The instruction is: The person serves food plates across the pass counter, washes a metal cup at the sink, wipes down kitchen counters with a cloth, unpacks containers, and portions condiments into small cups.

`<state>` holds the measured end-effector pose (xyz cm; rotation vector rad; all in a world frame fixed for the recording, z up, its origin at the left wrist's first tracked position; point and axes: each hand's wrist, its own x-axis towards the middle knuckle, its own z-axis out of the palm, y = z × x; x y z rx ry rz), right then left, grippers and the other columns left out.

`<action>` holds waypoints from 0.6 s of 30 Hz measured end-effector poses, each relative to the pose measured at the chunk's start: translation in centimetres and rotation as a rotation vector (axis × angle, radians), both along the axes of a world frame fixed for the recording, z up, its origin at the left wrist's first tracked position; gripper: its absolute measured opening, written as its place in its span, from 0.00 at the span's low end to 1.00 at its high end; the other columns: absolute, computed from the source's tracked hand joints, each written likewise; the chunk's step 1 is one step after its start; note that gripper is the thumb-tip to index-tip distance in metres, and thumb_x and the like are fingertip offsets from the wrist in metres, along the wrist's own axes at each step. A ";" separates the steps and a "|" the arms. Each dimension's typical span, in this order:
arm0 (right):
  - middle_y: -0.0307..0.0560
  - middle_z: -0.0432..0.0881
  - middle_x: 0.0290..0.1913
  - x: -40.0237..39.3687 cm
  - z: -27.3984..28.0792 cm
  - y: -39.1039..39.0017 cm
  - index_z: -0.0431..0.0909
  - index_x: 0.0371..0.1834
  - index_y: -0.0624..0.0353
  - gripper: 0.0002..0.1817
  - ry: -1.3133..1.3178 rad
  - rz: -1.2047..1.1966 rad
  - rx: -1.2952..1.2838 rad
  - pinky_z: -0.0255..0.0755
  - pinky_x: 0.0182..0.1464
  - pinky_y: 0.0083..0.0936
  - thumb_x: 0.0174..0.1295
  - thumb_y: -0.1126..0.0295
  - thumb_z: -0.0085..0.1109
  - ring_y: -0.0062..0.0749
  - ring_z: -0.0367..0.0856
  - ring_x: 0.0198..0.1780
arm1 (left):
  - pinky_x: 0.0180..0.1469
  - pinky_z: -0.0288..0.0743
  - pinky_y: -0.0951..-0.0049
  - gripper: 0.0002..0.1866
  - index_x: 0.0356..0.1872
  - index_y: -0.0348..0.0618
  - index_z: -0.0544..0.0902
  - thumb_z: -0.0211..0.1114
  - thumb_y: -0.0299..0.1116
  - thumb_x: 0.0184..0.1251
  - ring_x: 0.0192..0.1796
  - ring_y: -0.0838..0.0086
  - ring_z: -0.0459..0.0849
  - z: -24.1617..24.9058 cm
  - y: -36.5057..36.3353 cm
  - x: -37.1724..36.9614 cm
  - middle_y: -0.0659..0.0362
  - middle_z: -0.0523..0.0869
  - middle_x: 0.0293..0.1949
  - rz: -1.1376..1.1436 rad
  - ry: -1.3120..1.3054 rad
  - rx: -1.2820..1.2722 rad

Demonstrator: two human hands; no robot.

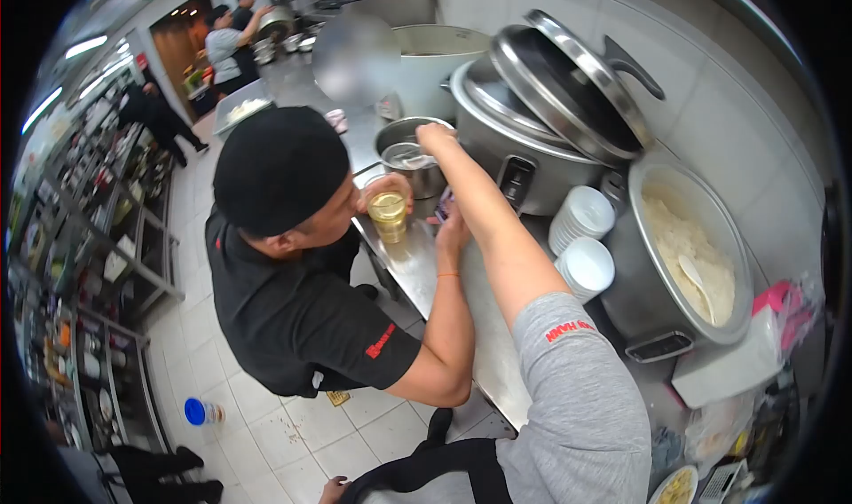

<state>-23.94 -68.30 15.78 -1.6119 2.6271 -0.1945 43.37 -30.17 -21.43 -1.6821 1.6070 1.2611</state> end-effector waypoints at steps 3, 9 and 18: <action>0.52 0.80 0.46 0.4 4.2 3.7 0.81 0.42 0.55 0.16 -0.003 0.164 -0.131 0.73 0.48 0.40 0.51 0.61 0.58 0.44 0.78 0.49 | 0.52 0.70 0.70 0.16 0.46 0.45 0.76 0.57 0.39 0.58 0.50 0.68 0.76 3.7 -9.9 -9.8 0.57 0.79 0.43 -0.422 0.231 -0.307; 0.51 0.82 0.32 4.3 14.8 25.4 0.81 0.30 0.57 0.18 0.288 0.203 -0.456 0.72 0.38 0.44 0.46 0.53 0.59 0.43 0.82 0.39 | 0.55 0.63 0.72 0.08 0.40 0.48 0.76 0.49 0.34 0.65 0.51 0.72 0.72 25.4 -24.0 -58.8 0.62 0.76 0.41 -0.927 -0.195 -2.291; 0.50 0.72 0.47 26.0 -1.1 69.3 0.68 0.52 0.59 0.19 0.082 -0.394 -0.811 0.66 0.49 0.38 0.57 0.67 0.53 0.45 0.72 0.49 | 0.63 0.57 0.73 0.18 0.56 0.42 0.71 0.48 0.35 0.67 0.59 0.72 0.69 29.1 -9.2 -50.3 0.55 0.72 0.56 -1.204 -0.622 -1.959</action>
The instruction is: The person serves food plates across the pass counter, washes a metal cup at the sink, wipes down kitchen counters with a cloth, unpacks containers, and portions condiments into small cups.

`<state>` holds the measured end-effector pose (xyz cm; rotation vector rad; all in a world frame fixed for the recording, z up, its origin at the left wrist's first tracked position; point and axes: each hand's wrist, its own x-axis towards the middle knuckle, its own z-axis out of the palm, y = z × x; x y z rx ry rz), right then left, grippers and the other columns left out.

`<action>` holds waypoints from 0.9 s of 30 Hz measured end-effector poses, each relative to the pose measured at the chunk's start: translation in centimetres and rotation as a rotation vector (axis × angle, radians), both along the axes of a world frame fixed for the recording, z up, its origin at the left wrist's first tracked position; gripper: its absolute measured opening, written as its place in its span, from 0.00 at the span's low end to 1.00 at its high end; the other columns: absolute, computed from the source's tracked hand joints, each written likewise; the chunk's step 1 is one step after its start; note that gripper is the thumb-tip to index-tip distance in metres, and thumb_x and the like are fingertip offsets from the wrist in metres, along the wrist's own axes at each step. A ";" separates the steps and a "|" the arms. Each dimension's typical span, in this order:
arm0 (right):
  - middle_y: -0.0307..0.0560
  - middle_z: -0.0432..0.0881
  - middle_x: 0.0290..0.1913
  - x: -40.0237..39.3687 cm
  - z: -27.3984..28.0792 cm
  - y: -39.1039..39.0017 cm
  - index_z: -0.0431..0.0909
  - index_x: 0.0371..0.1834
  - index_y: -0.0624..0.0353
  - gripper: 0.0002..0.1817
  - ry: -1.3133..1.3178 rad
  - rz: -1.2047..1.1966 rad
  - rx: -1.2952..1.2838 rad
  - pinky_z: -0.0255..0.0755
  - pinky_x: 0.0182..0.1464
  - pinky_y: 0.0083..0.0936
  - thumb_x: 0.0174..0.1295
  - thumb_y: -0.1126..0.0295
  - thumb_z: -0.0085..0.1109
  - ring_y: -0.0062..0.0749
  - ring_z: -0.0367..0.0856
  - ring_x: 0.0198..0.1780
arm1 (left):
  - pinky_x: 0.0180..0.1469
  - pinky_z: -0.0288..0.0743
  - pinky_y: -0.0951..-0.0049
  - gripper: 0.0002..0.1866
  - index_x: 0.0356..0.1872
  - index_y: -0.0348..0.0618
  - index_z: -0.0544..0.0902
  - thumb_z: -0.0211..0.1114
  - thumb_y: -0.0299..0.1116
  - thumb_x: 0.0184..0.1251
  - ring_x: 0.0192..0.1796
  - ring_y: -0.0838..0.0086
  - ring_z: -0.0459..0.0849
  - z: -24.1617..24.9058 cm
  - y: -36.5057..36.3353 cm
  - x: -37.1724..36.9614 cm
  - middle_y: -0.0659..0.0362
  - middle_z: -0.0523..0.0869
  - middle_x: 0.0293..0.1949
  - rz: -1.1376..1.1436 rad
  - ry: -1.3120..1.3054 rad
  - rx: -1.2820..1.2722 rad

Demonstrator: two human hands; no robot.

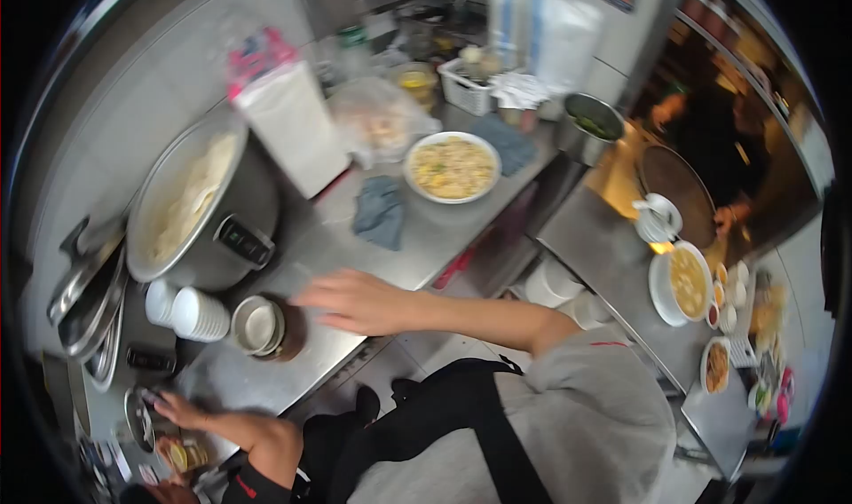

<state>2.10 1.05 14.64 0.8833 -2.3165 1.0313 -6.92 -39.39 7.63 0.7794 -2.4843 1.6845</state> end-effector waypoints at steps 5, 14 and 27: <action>0.52 0.71 0.52 23.7 -10.6 18.2 0.64 0.58 0.59 0.26 -0.703 -0.528 0.257 0.68 0.52 0.37 0.56 0.64 0.55 0.45 0.72 0.53 | 0.54 0.68 0.72 0.24 0.59 0.39 0.69 0.56 0.42 0.65 0.56 0.68 0.72 -12.4 23.6 14.1 0.53 0.75 0.55 -0.436 -1.231 2.217; 0.56 0.78 0.44 49.1 -7.0 22.6 0.72 0.50 0.63 0.20 -0.750 -1.313 -0.355 0.71 0.45 0.36 0.56 0.65 0.56 0.46 0.79 0.42 | 0.57 0.65 0.70 0.22 0.60 0.43 0.67 0.55 0.31 0.65 0.56 0.71 0.73 -3.9 51.3 19.5 0.56 0.74 0.55 -0.587 -1.730 2.290; 0.56 0.74 0.48 55.4 0.0 24.7 0.68 0.54 0.65 0.25 -0.189 -2.094 -0.330 0.70 0.47 0.30 0.50 0.77 0.59 0.42 0.75 0.46 | 0.53 0.70 0.66 0.27 0.61 0.43 0.65 0.58 0.42 0.64 0.60 0.65 0.69 -0.8 69.1 26.3 0.52 0.68 0.60 -1.347 -2.066 1.851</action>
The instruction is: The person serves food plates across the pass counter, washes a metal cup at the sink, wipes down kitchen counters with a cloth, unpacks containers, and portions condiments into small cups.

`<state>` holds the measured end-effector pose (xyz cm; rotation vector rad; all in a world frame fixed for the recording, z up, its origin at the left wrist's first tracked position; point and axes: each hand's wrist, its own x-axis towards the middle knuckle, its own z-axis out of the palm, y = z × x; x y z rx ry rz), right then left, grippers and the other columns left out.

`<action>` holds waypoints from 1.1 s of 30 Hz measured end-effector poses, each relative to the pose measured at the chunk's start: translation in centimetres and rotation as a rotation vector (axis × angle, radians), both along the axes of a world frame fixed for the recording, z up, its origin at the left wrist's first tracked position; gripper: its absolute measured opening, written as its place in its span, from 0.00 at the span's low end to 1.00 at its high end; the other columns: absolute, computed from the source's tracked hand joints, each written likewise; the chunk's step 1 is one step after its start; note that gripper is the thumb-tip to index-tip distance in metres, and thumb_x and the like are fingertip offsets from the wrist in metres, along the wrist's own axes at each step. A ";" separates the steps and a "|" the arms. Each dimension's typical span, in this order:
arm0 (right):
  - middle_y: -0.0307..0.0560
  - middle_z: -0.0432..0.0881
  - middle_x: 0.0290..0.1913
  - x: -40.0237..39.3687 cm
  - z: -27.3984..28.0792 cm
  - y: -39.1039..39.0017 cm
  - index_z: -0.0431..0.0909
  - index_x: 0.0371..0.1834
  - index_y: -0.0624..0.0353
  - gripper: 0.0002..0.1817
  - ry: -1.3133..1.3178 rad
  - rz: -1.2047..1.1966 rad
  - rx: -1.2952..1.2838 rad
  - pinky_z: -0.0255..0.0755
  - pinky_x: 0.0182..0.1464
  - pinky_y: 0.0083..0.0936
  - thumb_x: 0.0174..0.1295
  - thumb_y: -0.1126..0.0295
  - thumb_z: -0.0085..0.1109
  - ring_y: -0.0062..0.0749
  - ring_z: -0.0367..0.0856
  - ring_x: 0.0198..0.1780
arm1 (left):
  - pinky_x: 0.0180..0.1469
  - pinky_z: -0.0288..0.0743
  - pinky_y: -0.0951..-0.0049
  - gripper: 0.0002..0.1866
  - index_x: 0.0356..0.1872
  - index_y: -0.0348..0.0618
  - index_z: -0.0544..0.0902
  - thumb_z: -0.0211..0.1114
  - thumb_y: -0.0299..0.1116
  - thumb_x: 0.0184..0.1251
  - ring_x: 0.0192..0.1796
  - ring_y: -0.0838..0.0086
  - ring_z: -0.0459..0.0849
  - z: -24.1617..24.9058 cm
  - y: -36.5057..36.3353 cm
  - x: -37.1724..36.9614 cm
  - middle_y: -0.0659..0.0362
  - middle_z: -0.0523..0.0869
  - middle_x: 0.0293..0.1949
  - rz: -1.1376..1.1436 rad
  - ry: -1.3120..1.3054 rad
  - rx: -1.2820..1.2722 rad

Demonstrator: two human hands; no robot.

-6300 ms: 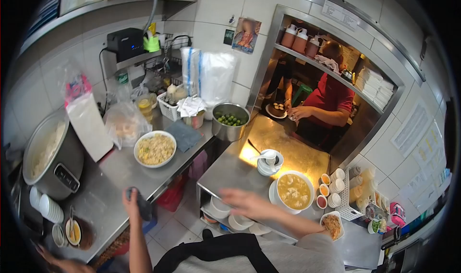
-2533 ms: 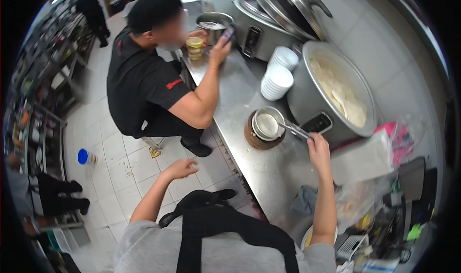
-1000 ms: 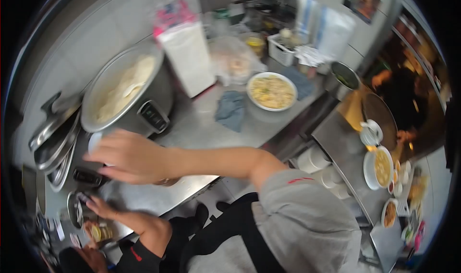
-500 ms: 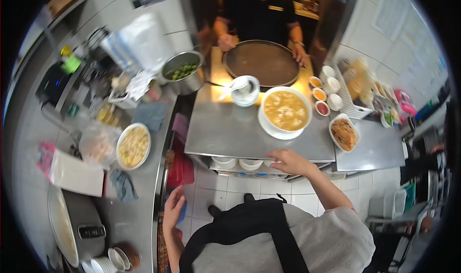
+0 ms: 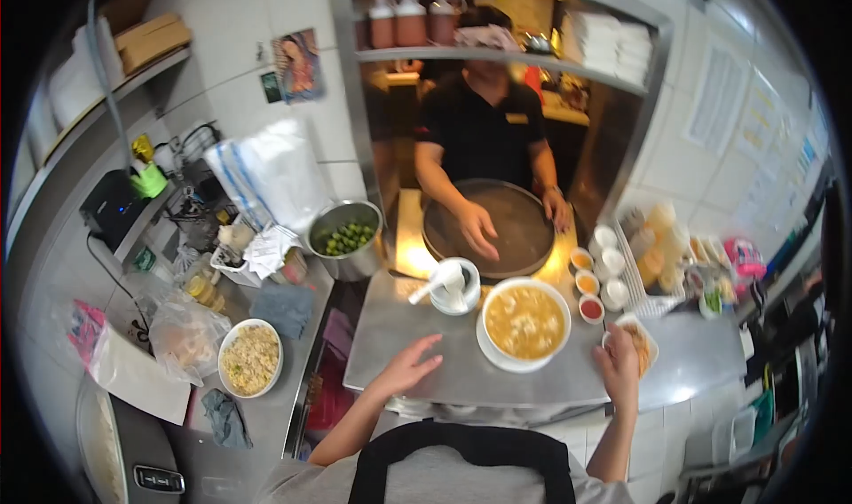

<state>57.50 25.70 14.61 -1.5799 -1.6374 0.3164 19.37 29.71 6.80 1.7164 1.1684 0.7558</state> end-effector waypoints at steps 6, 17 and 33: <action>0.57 0.71 0.54 -4.6 10.5 2.3 0.67 0.54 0.64 0.26 -0.260 0.111 0.175 0.64 0.56 0.35 0.49 0.75 0.60 0.50 0.71 0.53 | 0.48 0.73 0.70 0.24 0.58 0.41 0.69 0.59 0.39 0.62 0.47 0.67 0.79 1.0 0.9 -3.8 0.55 0.78 0.50 0.000 -0.097 0.103; 0.55 0.72 0.52 -12.5 25.3 15.4 0.67 0.56 0.61 0.24 -0.764 0.378 0.513 0.65 0.57 0.35 0.53 0.72 0.56 0.47 0.69 0.55 | 0.24 0.62 0.85 0.30 0.59 0.40 0.66 0.64 0.28 0.54 0.22 0.86 0.68 -9.8 -1.0 -6.8 0.66 0.72 0.22 0.572 -0.301 0.219; 0.41 0.70 0.07 -1.8 23.1 6.1 0.81 0.17 0.59 0.27 -0.599 0.133 -0.247 0.69 0.25 0.29 0.65 0.54 0.43 0.34 0.74 0.16 | 0.25 0.64 0.84 0.26 0.59 0.40 0.67 0.59 0.26 0.57 0.22 0.85 0.70 -10.3 -0.9 -7.0 0.64 0.74 0.22 0.554 -0.287 0.231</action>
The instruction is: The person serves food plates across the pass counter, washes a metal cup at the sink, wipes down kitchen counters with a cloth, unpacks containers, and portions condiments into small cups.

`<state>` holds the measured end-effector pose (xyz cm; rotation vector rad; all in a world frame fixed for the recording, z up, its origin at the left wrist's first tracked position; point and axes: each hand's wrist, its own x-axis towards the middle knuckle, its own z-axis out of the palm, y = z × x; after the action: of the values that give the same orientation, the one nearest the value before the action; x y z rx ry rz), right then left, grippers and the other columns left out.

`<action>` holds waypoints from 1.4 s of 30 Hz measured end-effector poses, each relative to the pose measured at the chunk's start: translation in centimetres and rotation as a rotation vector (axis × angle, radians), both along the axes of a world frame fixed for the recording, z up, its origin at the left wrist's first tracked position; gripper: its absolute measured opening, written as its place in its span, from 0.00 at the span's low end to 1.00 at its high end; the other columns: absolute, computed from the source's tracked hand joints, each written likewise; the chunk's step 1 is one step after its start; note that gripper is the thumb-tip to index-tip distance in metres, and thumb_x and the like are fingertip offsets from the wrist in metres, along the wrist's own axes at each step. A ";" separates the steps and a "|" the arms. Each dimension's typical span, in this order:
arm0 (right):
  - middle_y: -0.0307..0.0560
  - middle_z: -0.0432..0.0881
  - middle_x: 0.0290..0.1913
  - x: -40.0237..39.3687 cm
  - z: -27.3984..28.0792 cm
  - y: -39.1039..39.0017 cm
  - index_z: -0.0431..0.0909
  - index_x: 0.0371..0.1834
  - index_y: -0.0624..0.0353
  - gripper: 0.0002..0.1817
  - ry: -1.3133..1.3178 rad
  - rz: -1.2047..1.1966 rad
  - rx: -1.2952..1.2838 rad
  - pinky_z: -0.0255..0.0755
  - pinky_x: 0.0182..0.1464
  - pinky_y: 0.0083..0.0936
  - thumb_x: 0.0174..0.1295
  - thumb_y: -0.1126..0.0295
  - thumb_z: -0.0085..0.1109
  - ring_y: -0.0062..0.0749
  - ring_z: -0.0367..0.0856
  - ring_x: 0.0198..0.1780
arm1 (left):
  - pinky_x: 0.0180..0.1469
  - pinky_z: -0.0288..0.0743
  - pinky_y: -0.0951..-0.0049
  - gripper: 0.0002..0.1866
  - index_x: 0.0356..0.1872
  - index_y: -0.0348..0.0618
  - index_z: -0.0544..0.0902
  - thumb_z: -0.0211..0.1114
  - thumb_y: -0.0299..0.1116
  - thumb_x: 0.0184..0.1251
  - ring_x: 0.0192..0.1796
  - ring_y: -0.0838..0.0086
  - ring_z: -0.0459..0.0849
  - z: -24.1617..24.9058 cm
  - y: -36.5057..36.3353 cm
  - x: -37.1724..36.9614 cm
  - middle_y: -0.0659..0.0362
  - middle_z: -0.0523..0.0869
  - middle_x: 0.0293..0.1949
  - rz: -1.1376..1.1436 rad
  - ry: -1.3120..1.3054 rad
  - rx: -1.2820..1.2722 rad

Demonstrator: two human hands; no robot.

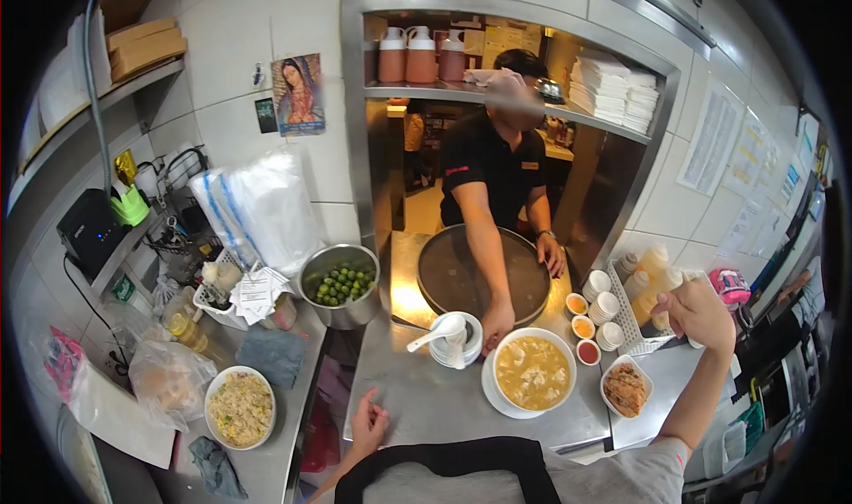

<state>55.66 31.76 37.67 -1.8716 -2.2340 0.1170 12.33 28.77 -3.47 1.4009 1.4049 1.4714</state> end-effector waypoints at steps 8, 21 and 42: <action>0.39 0.67 0.07 12.5 -3.5 -7.2 0.81 0.26 0.65 0.27 0.157 -0.144 0.096 0.60 0.16 0.20 0.67 0.53 0.41 0.20 0.66 0.10 | 0.26 0.61 0.83 0.19 0.55 0.36 0.68 0.52 0.26 0.62 0.25 0.85 0.66 1.0 -0.2 1.5 0.66 0.68 0.23 0.168 0.191 0.141; 0.41 0.78 0.34 33.0 -16.2 -10.5 0.58 0.67 0.52 0.26 0.631 -0.367 -0.186 0.68 0.25 0.16 0.67 0.58 0.43 0.19 0.73 0.26 | 0.22 0.60 0.84 0.10 0.35 0.39 0.76 0.52 0.35 0.65 0.22 0.85 0.69 3.8 -7.5 27.2 0.62 0.76 0.24 -0.480 -0.105 -0.249; 0.56 0.79 0.39 23.8 -37.2 -1.3 0.69 0.52 0.74 0.26 1.014 -0.115 -0.328 0.80 0.25 0.25 0.44 0.86 0.39 0.35 0.81 0.30 | 0.25 0.74 0.79 0.25 0.65 0.52 0.55 0.44 0.41 0.67 0.26 0.78 0.78 5.6 1.3 38.7 0.56 0.76 0.34 -0.700 -0.359 -0.678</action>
<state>79.47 30.42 0.45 -1.5115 -1.4362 1.1690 50.99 30.07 2.16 0.9683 0.9051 0.6492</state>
